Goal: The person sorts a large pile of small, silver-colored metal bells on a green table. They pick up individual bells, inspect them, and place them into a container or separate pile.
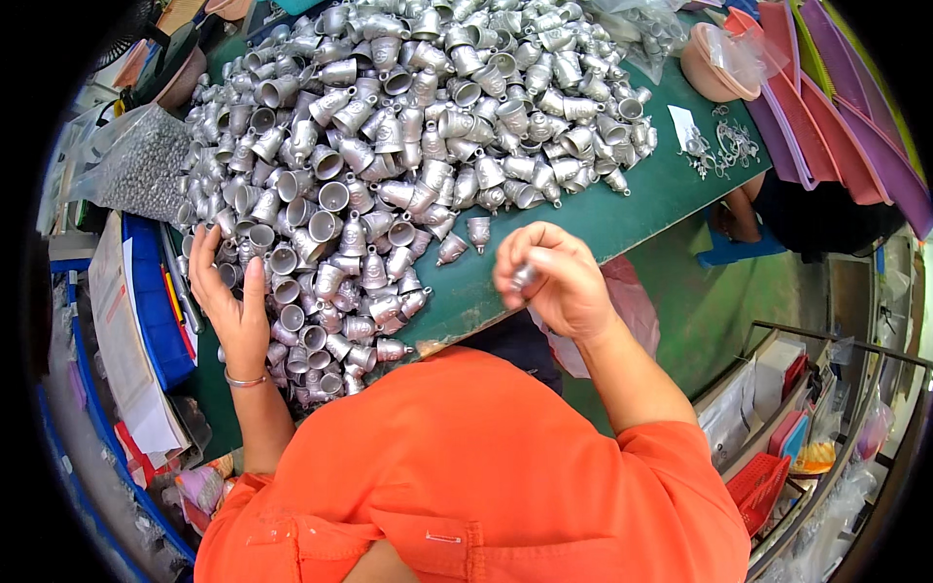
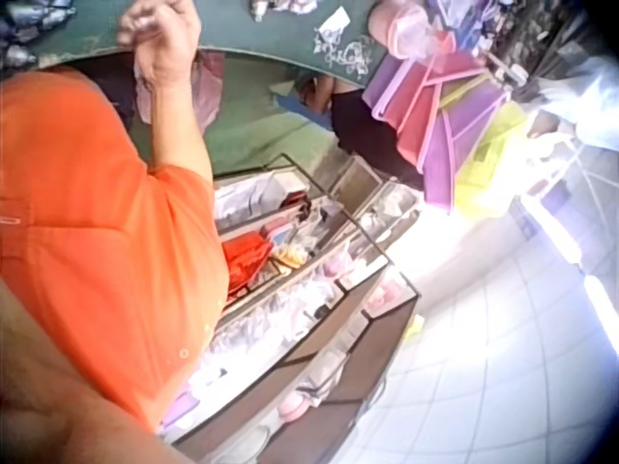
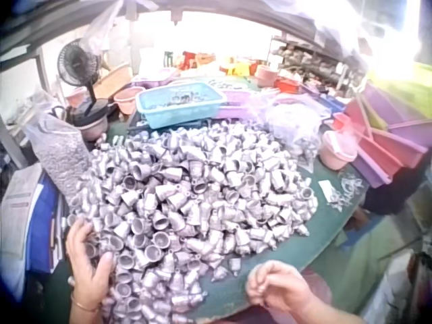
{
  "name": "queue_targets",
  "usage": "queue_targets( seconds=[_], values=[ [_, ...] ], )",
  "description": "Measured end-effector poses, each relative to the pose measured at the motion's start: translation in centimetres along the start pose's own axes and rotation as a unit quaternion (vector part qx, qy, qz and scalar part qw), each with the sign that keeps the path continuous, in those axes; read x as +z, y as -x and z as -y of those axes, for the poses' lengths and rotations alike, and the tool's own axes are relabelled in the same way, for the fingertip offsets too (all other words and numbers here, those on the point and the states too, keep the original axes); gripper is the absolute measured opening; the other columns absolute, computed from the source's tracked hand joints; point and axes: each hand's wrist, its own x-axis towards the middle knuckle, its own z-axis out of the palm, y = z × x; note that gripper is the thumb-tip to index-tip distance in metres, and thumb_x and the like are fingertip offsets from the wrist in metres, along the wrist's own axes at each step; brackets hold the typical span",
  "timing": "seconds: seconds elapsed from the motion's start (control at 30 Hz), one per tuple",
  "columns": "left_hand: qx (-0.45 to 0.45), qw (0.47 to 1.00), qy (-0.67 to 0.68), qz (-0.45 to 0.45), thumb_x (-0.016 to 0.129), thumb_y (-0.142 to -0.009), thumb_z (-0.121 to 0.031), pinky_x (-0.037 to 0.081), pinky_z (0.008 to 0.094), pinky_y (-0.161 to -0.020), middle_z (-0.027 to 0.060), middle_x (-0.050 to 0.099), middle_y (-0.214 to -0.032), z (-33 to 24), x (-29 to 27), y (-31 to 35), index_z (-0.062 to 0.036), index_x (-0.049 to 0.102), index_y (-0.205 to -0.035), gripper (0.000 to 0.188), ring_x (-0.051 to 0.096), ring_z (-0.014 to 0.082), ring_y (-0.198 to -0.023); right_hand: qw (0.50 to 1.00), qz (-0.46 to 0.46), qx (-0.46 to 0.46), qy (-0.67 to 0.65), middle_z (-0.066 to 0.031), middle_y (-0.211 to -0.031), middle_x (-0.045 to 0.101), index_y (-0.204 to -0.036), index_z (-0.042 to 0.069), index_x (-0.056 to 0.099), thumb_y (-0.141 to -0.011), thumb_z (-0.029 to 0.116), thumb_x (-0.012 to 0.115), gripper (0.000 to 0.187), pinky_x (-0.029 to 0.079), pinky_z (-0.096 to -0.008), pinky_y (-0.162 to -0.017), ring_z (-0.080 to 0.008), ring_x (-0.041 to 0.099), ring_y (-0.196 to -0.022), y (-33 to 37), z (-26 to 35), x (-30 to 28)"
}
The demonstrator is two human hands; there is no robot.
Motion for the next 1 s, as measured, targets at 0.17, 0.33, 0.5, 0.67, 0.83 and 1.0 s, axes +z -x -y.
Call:
queue_targets(
  seconds=[0.17, 0.33, 0.5, 0.67, 0.83, 1.0],
  values=[
    [-0.006, 1.0, 0.019, -0.006, 0.065, -0.087, -0.03, 0.024, 0.0438, -0.108, 0.0176, 0.037, -0.144, 0.3, 0.2, 0.0, -0.0065, 0.045, -0.135, 0.057, 0.034, 0.0342, -0.131, 0.718, -0.105, -0.257, 0.638, -0.0092, -0.082, 0.06, -0.097, 0.005, 0.065, -0.078, 0.008, 0.073, 0.021, 0.048, -0.0319, -0.057, -0.0237, 0.058, -0.065, -2.4, -1.5, 0.6],
    [0.005, 1.0, 0.014, -0.008, 0.065, -0.087, -0.03, 0.024, 0.0436, -0.108, 0.0176, 0.037, -0.144, 0.5, 0.2, 0.1, -0.0065, 0.045, -0.135, 0.056, 0.034, 0.0341, -0.131, 0.702, -0.091, -0.226, 0.669, -0.009, -0.095, 0.06, -0.098, 0.006, 0.06, -0.075, 0.007, 0.076, 0.028, 0.049, -0.0336, -0.059, -0.0249, 0.058, -0.068, -1.9, -2.0, 0.4],
    [-0.003, 1.0, 0.019, -0.007, 0.065, -0.087, -0.03, 0.024, 0.0435, -0.108, 0.0177, 0.038, -0.144, 0.3, 0.2, 0.1, -0.0067, 0.045, -0.135, 0.057, 0.034, 0.0339, -0.131, 0.849, -0.092, -0.203, 0.479, -0.0054, -0.098, 0.06, -0.1, 0.005, 0.058, -0.072, 0.0, 0.076, 0.034, 0.046, -0.0265, -0.06, -0.015, 0.057, -0.067, -1.2, -2.3, 0.1],
    [-0.002, 1.0, 0.002, 0.002, 0.061, -0.09, -0.023, 0.024, 0.0428, -0.111, 0.0191, 0.039, -0.143, 0.0, 0.1, 0.1, -0.0034, 0.043, -0.136, 0.053, 0.034, 0.0332, -0.134, 0.927, -0.041, -0.19, 0.319, -0.0079, -0.102, 0.061, -0.113, 0.005, 0.05, -0.071, -0.007, 0.074, 0.049, 0.044, -0.0212, -0.059, -0.0087, 0.055, -0.068, -0.7, -2.4, 0.3],
    [0.001, 1.0, 0.001, -0.001, 0.06, -0.09, -0.022, 0.024, 0.0427, -0.111, 0.0185, 0.039, -0.143, -0.1, 0.0, 0.1, -0.0036, 0.043, -0.136, 0.053, 0.033, 0.0329, -0.134, 0.995, 0.027, 0.035, -0.09, -0.0223, -0.115, 0.059, -0.123, 0.006, 0.045, -0.08, 0.0, 0.07, 0.05, 0.043, -0.0195, -0.056, -0.0085, 0.055, -0.068, -0.4, -0.7, 0.1],
    [0.011, 1.0, -0.001, -0.005, 0.06, -0.091, -0.023, 0.024, 0.0427, -0.111, 0.0182, 0.04, -0.142, 0.2, 0.2, 0.1, -0.003, 0.043, -0.136, 0.052, 0.034, 0.0331, -0.134, 0.954, 0.082, 0.058, -0.282, -0.0256, -0.112, 0.06, -0.126, 0.006, 0.047, -0.088, 0.01, 0.058, 0.04, 0.041, -0.0228, -0.056, -0.0128, 0.053, -0.069, -0.3, -1.5, -1.1]
  ],
)
